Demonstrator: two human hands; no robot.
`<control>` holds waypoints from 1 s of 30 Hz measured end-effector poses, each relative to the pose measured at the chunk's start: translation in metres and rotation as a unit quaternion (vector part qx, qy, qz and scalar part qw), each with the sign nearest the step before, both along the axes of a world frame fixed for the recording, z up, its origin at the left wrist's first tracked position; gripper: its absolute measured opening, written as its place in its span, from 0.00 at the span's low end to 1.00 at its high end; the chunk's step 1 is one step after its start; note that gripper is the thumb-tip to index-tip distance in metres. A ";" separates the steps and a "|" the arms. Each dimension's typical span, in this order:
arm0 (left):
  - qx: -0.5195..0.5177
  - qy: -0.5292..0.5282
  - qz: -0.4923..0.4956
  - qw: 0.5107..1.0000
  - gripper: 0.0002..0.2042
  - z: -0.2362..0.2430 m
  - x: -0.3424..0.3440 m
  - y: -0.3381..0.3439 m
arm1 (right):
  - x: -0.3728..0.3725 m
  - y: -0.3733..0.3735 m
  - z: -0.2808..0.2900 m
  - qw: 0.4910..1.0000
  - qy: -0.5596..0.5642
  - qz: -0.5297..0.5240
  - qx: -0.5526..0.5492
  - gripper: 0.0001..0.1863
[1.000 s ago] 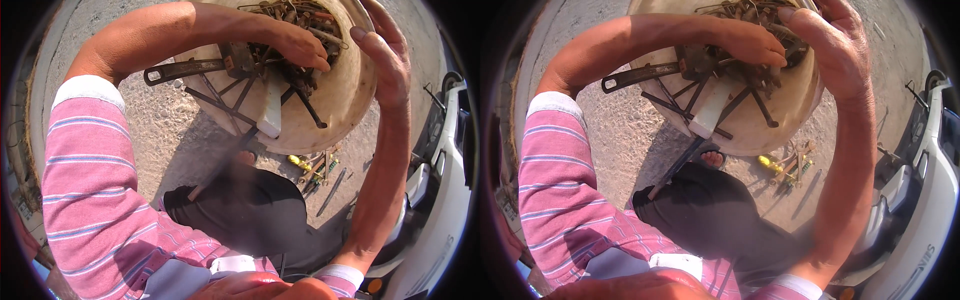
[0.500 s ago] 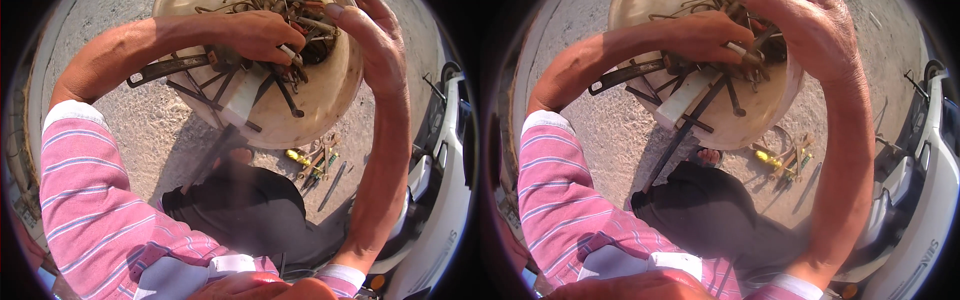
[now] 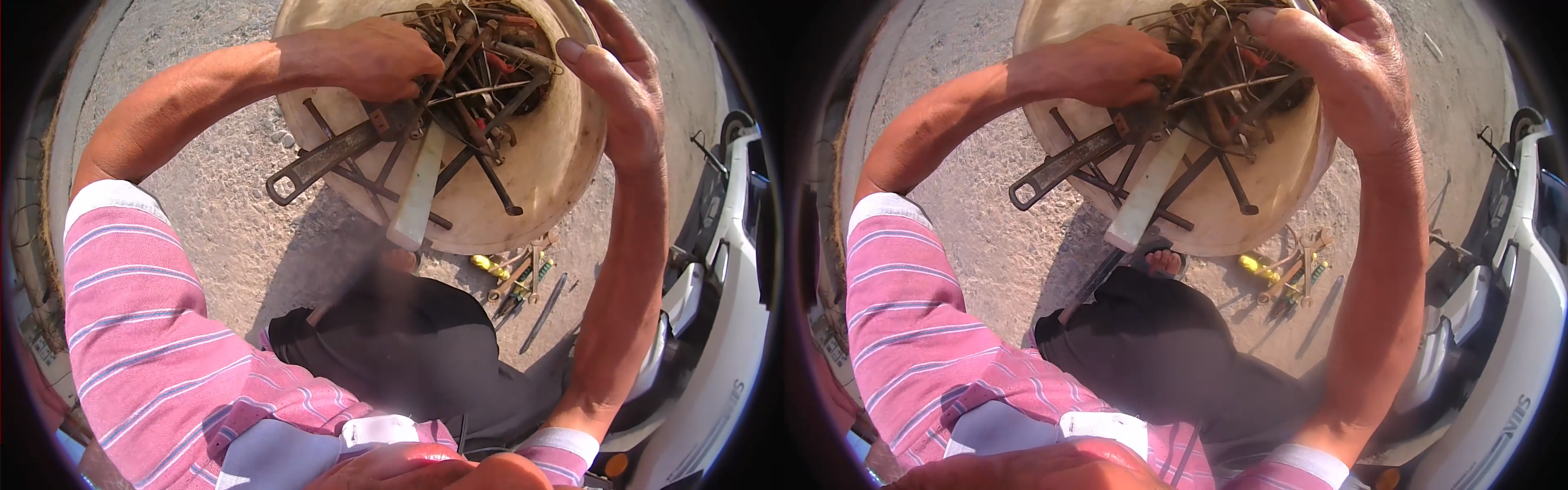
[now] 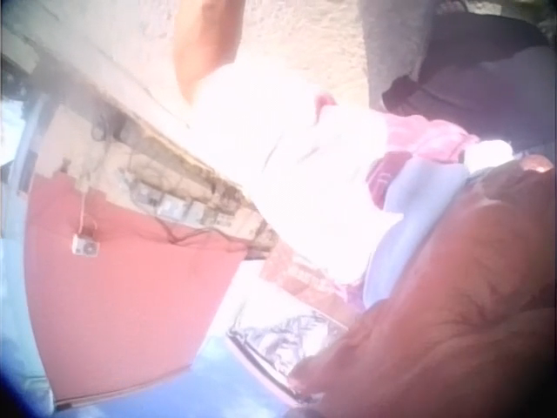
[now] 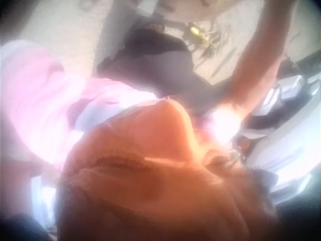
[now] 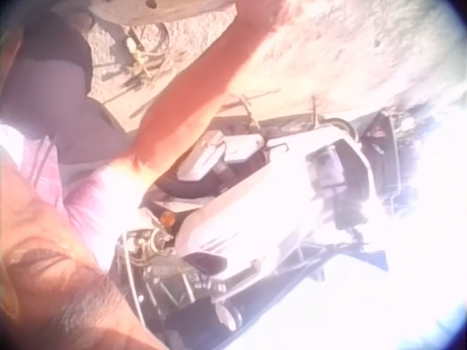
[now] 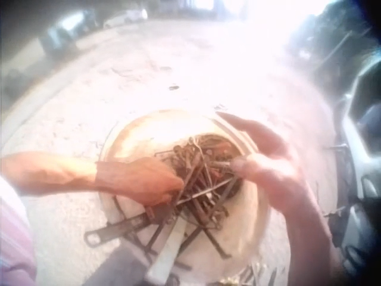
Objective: The person works on the rear wheel area of a scooter, using a screwdriver and other tools to handle metal components and wires, and eventually sorts through a bucket of metal parts and scraps.
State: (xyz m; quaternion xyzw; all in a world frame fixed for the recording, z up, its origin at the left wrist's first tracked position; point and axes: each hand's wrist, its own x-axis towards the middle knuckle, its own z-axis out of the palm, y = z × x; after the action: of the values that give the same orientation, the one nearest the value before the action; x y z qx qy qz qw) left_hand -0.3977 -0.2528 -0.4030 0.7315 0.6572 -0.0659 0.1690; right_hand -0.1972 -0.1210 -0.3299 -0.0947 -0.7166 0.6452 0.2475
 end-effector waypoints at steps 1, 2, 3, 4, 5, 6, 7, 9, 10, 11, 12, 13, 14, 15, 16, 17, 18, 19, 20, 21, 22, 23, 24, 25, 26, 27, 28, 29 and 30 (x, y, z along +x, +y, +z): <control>0.013 0.012 -0.014 1.000 0.10 -0.005 0.000 0.003 | -0.002 -0.003 0.000 1.000 0.002 0.002 -0.015 0.38; 0.013 0.011 -0.014 1.000 0.10 -0.007 -0.003 0.005 | -0.005 -0.004 -0.001 0.999 0.003 0.017 -0.041 0.38; 0.046 0.026 -0.021 0.998 0.09 -0.004 -0.002 0.008 | -0.005 -0.005 -0.002 0.997 0.001 0.027 -0.065 0.38; 0.080 0.041 -0.026 0.996 0.09 -0.001 -0.002 0.010 | -0.005 -0.006 0.001 0.996 -0.004 0.027 -0.081 0.38; 0.082 0.038 -0.027 0.996 0.09 0.002 0.000 0.016 | -0.006 -0.008 0.005 0.995 -0.008 0.029 -0.095 0.38; 0.110 -0.006 -0.052 0.993 0.09 0.007 0.017 0.036 | 0.004 -0.004 0.019 0.993 -0.063 0.025 -0.100 0.39; 0.125 -0.030 -0.055 0.990 0.09 0.014 0.026 0.041 | 0.000 -0.006 0.021 0.990 -0.078 0.039 -0.107 0.39; 0.086 -0.115 -0.062 0.988 0.11 -0.005 0.045 0.044 | -0.012 -0.010 0.012 0.984 -0.076 0.085 -0.140 0.39; 0.103 -0.156 -0.100 0.977 0.14 -0.019 0.056 0.053 | -0.013 -0.008 0.009 0.981 -0.067 0.103 -0.151 0.39; 0.023 -0.106 -0.113 0.988 0.14 -0.033 0.072 0.072 | -0.013 -0.003 0.005 0.978 -0.060 0.119 -0.161 0.39; 0.005 -0.093 -0.137 0.986 0.15 -0.054 0.082 0.089 | -0.013 0.003 -0.001 0.974 -0.055 0.133 -0.174 0.38; -0.017 -0.077 -0.158 0.984 0.16 -0.072 0.088 0.098 | -0.015 0.006 -0.004 0.969 -0.048 0.151 -0.188 0.38; -0.012 -0.079 -0.159 0.984 0.16 -0.087 0.096 0.107 | -0.016 0.009 -0.005 0.965 -0.046 0.162 -0.201 0.38; 0.007 -0.074 -0.144 0.987 0.17 -0.088 0.101 0.105 | -0.019 0.001 -0.003 0.964 -0.048 0.166 -0.201 0.38; 0.025 -0.069 -0.130 0.989 0.19 -0.090 0.101 0.103 | -0.021 -0.011 0.003 0.980 -0.048 0.100 -0.168 0.38; -0.001 0.003 -0.151 0.989 0.21 -0.092 0.105 0.102 | -0.021 -0.014 0.008 0.985 -0.047 0.068 -0.151 0.38; -0.004 0.004 -0.147 0.989 0.21 -0.083 0.107 0.100 | -0.022 -0.018 0.012 0.989 -0.046 0.037 -0.137 0.37; -0.049 0.045 -0.157 0.985 0.22 -0.075 0.113 0.107 | -0.016 -0.013 0.021 0.985 -0.067 0.058 -0.147 0.37; -0.094 0.087 -0.167 0.978 0.23 -0.069 0.118 0.111 | -0.013 -0.009 0.012 0.985 -0.036 0.068 -0.157 0.37; -0.092 0.088 -0.168 0.978 0.23 -0.068 0.120 0.112 | -0.010 -0.005 0.003 0.982 -0.004 0.080 -0.168 0.37; -0.099 0.090 -0.169 0.976 0.22 -0.068 0.122 0.113 | -0.007 -0.001 -0.002 0.983 -0.004 0.078 -0.167 0.37; -0.107 0.094 -0.169 0.975 0.21 -0.068 0.124 0.114 | -0.003 0.002 -0.004 0.985 0.007 0.082 -0.150 0.37; -0.106 0.095 -0.170 0.975 0.21 -0.066 0.125 0.112 | 0.000 0.005 -0.005 0.987 0.019 0.086 -0.133 0.37; -0.086 0.086 -0.174 0.977 0.19 -0.064 0.124 0.107 | 0.001 0.004 -0.007 0.987 0.020 0.085 -0.133 0.37; -0.066 0.078 -0.177 0.979 0.16 -0.062 0.122 0.103 | 0.000 0.003 -0.009 0.989 0.038 0.077 -0.123 0.38; -0.062 0.077 -0.183 0.978 0.16 -0.057 0.123 0.102 | 0.004 0.005 -0.010 0.990 0.052 0.064 -0.110 0.38; -0.052 0.066 -0.190 0.978 0.15 -0.052 0.118 0.099 | 0.006 0.008 -0.013 0.991 0.051 0.061 -0.110 0.38; -0.042 0.056 -0.198 0.978 0.14 -0.047 0.112 0.096 | 0.008 0.012 -0.017 0.991 0.043 0.062 -0.106 0.38; -0.035 0.048 -0.203 0.977 0.12 -0.039 0.105 0.091 | 0.009 0.014 -0.019 0.992 0.039 0.066 -0.104 0.38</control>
State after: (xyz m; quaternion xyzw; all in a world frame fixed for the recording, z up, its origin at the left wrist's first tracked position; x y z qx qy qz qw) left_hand -0.2927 -0.1621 -0.4420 0.8392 0.4996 -0.1571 0.1461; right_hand -0.1887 -0.1071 -0.3490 -0.0476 -0.6405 0.7339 0.2211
